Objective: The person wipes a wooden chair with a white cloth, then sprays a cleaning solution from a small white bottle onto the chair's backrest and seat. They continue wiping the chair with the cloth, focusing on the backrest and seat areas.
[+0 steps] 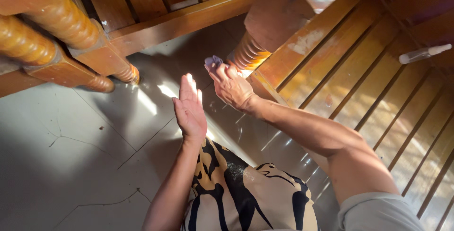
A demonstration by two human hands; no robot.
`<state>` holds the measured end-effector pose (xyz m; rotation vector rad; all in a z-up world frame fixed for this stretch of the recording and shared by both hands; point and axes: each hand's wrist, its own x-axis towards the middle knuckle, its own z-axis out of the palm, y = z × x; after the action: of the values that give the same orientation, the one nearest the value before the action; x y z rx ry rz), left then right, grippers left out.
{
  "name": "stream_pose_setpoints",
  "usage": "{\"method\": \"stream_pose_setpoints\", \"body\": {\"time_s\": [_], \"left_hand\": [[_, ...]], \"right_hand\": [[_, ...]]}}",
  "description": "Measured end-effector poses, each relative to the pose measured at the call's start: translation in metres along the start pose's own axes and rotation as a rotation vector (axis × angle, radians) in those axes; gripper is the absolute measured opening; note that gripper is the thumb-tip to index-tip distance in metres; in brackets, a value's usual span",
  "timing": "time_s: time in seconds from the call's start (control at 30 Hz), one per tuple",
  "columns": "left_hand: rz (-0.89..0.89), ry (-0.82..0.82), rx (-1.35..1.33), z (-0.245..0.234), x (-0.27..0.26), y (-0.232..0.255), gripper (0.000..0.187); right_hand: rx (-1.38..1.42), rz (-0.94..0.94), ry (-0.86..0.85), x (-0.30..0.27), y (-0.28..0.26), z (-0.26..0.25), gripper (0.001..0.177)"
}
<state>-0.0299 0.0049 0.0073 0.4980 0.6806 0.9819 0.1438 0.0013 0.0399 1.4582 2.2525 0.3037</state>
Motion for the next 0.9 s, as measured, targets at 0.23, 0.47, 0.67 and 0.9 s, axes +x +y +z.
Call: {"method": "stream_pose_setpoints", "body": {"time_s": [0.23, 0.47, 0.67, 0.9], "left_hand": [[-0.044, -0.023, 0.003, 0.025, -0.001, 0.012, 0.087], [-0.07, -0.036, -0.048, 0.047, 0.005, 0.017, 0.085], [-0.04, -0.03, -0.078, 0.052, 0.01, 0.025, 0.082], [-0.029, -0.002, -0.059, 0.051, 0.012, 0.027, 0.083]], "right_hand": [[-0.297, 0.113, 0.105, -0.009, 0.048, -0.074, 0.051], [-0.121, 0.001, -0.25, -0.003, 0.053, -0.104, 0.032], [-0.214, 0.102, -0.296, 0.035, 0.048, -0.094, 0.033], [-0.235, 0.133, -0.439, 0.068, 0.047, -0.063, 0.025]]}}
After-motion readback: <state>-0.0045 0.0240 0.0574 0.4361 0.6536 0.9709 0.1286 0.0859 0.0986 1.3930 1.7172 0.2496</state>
